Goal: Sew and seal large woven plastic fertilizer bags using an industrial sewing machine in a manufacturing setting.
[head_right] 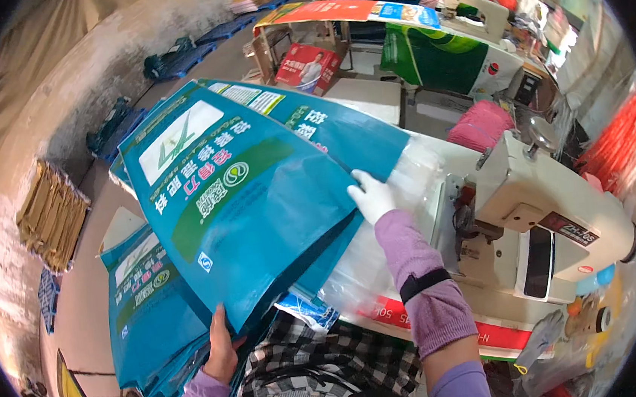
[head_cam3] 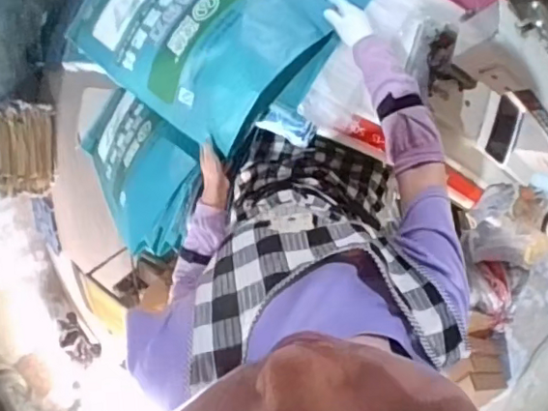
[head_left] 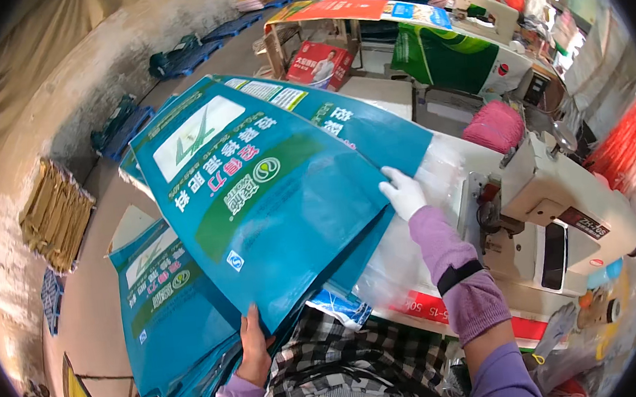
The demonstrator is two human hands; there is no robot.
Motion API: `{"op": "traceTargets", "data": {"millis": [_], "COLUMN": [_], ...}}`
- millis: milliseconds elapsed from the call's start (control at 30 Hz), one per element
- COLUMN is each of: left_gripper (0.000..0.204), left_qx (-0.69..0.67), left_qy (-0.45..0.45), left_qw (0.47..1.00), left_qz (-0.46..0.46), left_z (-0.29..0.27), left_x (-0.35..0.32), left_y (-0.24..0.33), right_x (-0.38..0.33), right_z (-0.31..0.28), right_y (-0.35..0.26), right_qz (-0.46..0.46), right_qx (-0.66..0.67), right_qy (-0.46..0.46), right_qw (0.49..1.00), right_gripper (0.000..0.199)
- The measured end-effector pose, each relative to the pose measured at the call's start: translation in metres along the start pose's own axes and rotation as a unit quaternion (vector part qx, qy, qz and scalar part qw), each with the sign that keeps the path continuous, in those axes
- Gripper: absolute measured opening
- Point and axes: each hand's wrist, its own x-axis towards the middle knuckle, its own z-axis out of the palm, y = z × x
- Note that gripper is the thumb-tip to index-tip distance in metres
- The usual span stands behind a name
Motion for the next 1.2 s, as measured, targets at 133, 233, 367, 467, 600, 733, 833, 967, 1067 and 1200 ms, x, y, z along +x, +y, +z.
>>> {"op": "traceTargets", "data": {"millis": [133, 233, 367, 467, 600, 733, 833, 967, 1067, 1200], "left_gripper": [0.021, 0.008, 0.031, 0.059, 0.039, 0.039, 0.055, 0.035, 0.031, 0.036], "left_qx": [0.091, -0.072, -0.103, 0.027, -0.048, -0.119, -0.091, -0.025, 0.018, -0.006], "left_qy": [0.017, -0.056, -0.077, -0.061, -0.096, 0.138, 0.185, 0.186, 0.21, 0.122], "left_qw": [0.99, 0.989, 0.99, 0.995, 0.994, 0.966, 0.94, 0.945, 0.943, 0.968], "left_qz": [0.104, 0.119, 0.054, -0.078, 0.02, 0.185, 0.272, 0.267, 0.258, 0.218], "left_z": [0.003, -0.018, -0.041, -0.02, 0.011, -0.076, -0.185, -0.272, -0.277, -0.281], "left_x": [0.019, 0.032, 0.019, -0.002, -0.017, -0.031, -0.064, -0.13, -0.149, -0.12], "left_y": [0.022, 0.033, 0.032, 0.028, 0.051, 0.118, 0.155, 0.146, 0.104, 0.043], "right_x": [-0.01, -0.021, -0.029, -0.016, 0.001, -0.015, -0.039, -0.09, -0.138, -0.174], "right_z": [-0.005, 0.003, 0.016, 0.015, 0.006, 0.022, 0.081, 0.19, 0.245, 0.26], "right_y": [-0.008, -0.015, -0.001, 0.008, -0.018, -0.097, -0.162, -0.204, -0.193, -0.154], "right_qz": [-0.051, -0.078, 0.074, 0.017, 0.093, -0.144, -0.314, -0.374, -0.334, -0.271], "right_qx": [-0.079, -0.053, 0.061, 0.142, 0.128, -0.021, -0.053, -0.16, -0.219, -0.423], "right_qy": [0.005, 0.103, 0.086, 0.081, -0.014, 0.002, -0.02, -0.129, -0.264, -0.349], "right_qw": [0.996, 0.99, 0.992, 0.986, 0.987, 0.989, 0.948, 0.904, 0.878, 0.791], "right_gripper": [0.046, 0.047, 0.052, 0.053, 0.048, 0.025, 0.026, 0.021, 0.019, 0.014]}}
